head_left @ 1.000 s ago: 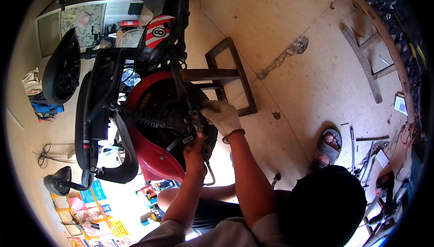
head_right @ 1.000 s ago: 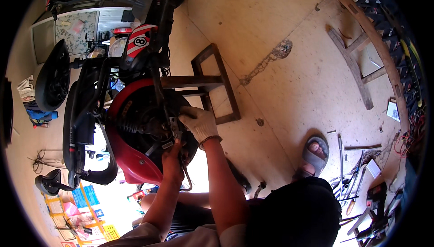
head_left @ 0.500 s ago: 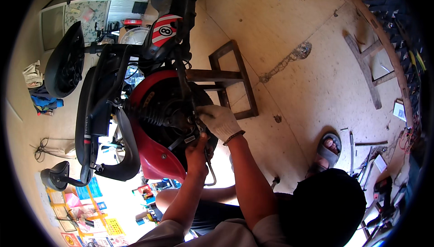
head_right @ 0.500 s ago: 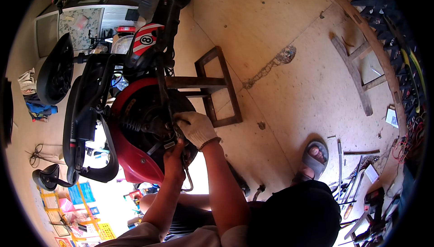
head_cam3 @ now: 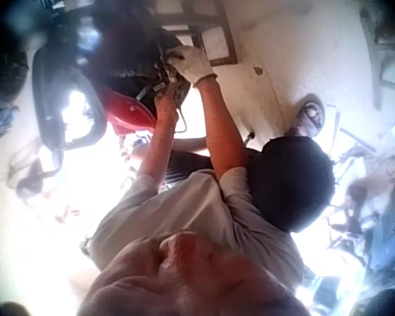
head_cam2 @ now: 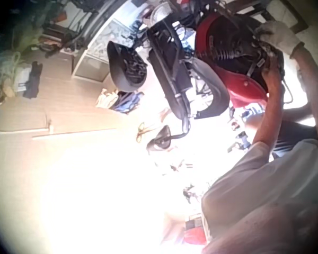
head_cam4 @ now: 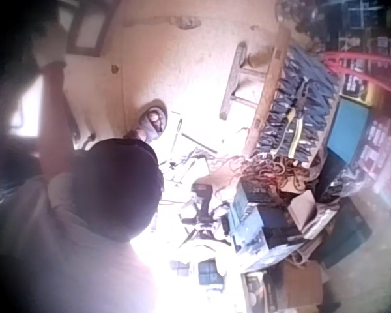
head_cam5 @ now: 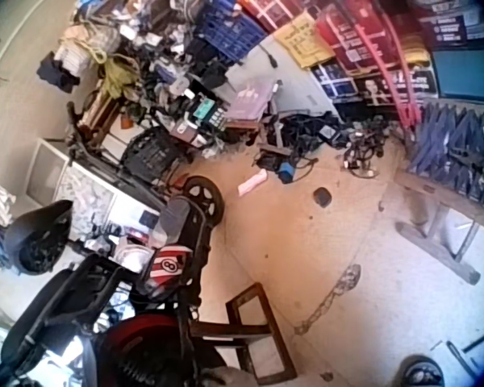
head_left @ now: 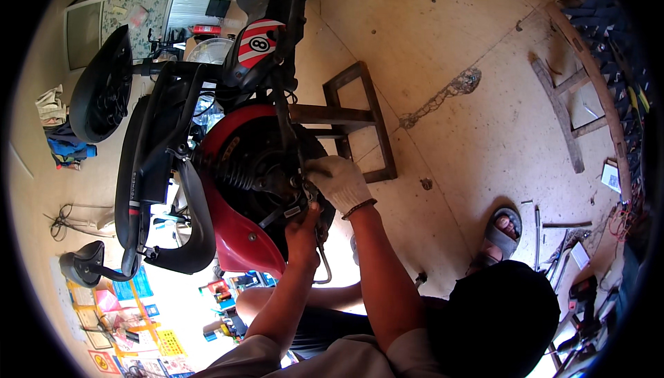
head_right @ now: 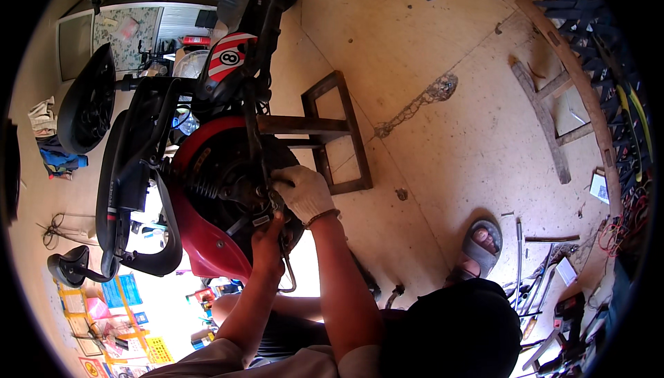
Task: The person works on the rear wheel area of a motorcycle, handling metal brackets and cables, then uses a socket wrench on the wheel hub.
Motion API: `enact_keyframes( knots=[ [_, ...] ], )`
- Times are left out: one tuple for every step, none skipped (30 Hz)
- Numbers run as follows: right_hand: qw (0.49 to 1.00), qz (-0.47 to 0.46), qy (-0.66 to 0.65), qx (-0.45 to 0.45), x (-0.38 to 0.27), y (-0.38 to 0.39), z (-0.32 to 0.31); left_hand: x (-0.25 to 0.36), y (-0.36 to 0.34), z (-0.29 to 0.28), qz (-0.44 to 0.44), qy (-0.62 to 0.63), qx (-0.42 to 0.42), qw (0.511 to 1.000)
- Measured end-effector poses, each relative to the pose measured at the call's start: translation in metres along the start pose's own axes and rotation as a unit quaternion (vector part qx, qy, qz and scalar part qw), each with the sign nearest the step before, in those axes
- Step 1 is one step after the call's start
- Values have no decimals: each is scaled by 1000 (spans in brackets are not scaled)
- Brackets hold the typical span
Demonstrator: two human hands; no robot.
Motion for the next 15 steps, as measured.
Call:
enact_keyframes(
  knots=[
    [1000, -9, 6, 4, -3, 0, -1, 0, 0, 0, -1, -1, 2, 1000],
    [999, -22, 27, -4, -5, -1, -1, 0, 0, 0, -1, -1, 1, 1000],
    [998, -36, 47, -12, -7, -3, -1, 0, 0, 0, -1, 0, 0, 1000],
    [996, -49, 68, -19, -9, -4, -1, -1, 0, 0, -2, 0, -1, 1000],
    [996, -38, 77, -27, -12, -5, 0, -1, -1, 0, 2, 4, -5, 1000],
    [995, -27, 85, -35, -17, -6, 0, -2, -1, -1, 6, 8, -9, 1000],
    [994, -15, 94, -44, -19, -5, 1, -3, -1, -1, 9, 12, -12, 1000],
    [996, -13, 80, -32, -19, -5, 1, -3, -1, -2, 6, 10, -8, 1000],
    [998, -11, 67, -20, -20, -3, 1, -3, -1, -2, 3, 9, -3, 1000],
    [998, -9, 54, -10, -20, 0, 1, -4, -1, -2, -1, 9, 2, 1000],
    [998, -8, 60, -4, -21, 0, 0, -3, -1, -1, 0, 9, 2, 1000],
    [998, -6, 67, 0, -22, -1, 1, -3, -1, -1, 1, 10, 2, 1000],
    [997, -5, 75, 4, -23, 0, 1, -4, -1, -1, 2, 11, 3, 1000],
    [997, 19, 68, 11, -20, 0, 2, -5, -3, -1, 1, 11, 0, 1000],
    [997, 42, 61, 18, -18, 1, 2, -6, -4, -2, 0, 11, -3, 1000]
  ],
)
Point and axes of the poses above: each hand's wrist, its own y-axis away from the middle knuckle, its own z-axis out of the palm, x = y × z, the point moved 7 cm from there along -y, towards the middle knuckle, and after that the axes turned 6 degrees about x, right-handed, at the moved point
